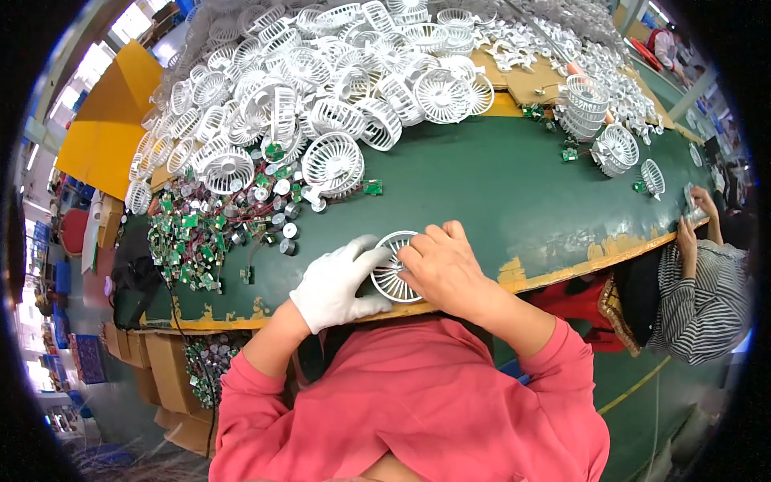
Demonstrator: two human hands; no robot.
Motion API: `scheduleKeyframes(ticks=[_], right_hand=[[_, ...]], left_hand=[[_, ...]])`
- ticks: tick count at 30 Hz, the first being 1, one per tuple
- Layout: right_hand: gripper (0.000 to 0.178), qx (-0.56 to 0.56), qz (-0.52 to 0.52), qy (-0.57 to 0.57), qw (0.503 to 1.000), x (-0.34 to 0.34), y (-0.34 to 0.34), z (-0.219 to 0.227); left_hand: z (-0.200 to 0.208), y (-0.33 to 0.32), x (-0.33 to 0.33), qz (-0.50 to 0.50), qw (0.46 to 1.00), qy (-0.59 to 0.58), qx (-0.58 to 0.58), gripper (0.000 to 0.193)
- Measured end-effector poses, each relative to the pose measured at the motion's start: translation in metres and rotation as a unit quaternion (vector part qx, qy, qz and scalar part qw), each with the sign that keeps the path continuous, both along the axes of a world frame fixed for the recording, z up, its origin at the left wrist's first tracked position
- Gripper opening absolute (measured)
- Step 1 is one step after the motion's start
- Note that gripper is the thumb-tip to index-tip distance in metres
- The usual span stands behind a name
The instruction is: The person assembles small fans by taking motors with attached circuit boards and pressing them into plastic fan grilles on the workbench.
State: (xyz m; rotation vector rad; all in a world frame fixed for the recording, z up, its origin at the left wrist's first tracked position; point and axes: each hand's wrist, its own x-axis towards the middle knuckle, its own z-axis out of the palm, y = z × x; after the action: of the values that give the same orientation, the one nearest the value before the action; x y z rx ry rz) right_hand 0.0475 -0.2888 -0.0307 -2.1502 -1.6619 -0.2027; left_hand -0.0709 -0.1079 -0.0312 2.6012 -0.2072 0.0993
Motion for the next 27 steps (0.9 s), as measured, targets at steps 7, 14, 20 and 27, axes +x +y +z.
scheduleKeyframes(ticks=[7,14,20,27], right_hand=[[0.027,-0.063,0.096,0.015,0.993,0.011,0.002,0.006],[0.029,-0.111,0.14,-0.022,0.984,0.005,0.006,0.012],[0.031,-0.103,0.145,-0.025,0.984,0.005,0.007,0.007],[0.035,-0.139,0.141,-0.045,0.979,0.002,0.015,0.01]], left_hand=[[-0.003,-0.005,-0.02,0.012,0.997,-0.057,0.054,0.031],[-0.007,-0.014,-0.032,0.052,0.992,-0.093,0.068,0.028],[-0.011,-0.013,-0.031,0.063,0.993,-0.095,0.037,0.028],[-0.01,-0.01,-0.03,0.055,0.992,-0.11,0.034,0.027]])
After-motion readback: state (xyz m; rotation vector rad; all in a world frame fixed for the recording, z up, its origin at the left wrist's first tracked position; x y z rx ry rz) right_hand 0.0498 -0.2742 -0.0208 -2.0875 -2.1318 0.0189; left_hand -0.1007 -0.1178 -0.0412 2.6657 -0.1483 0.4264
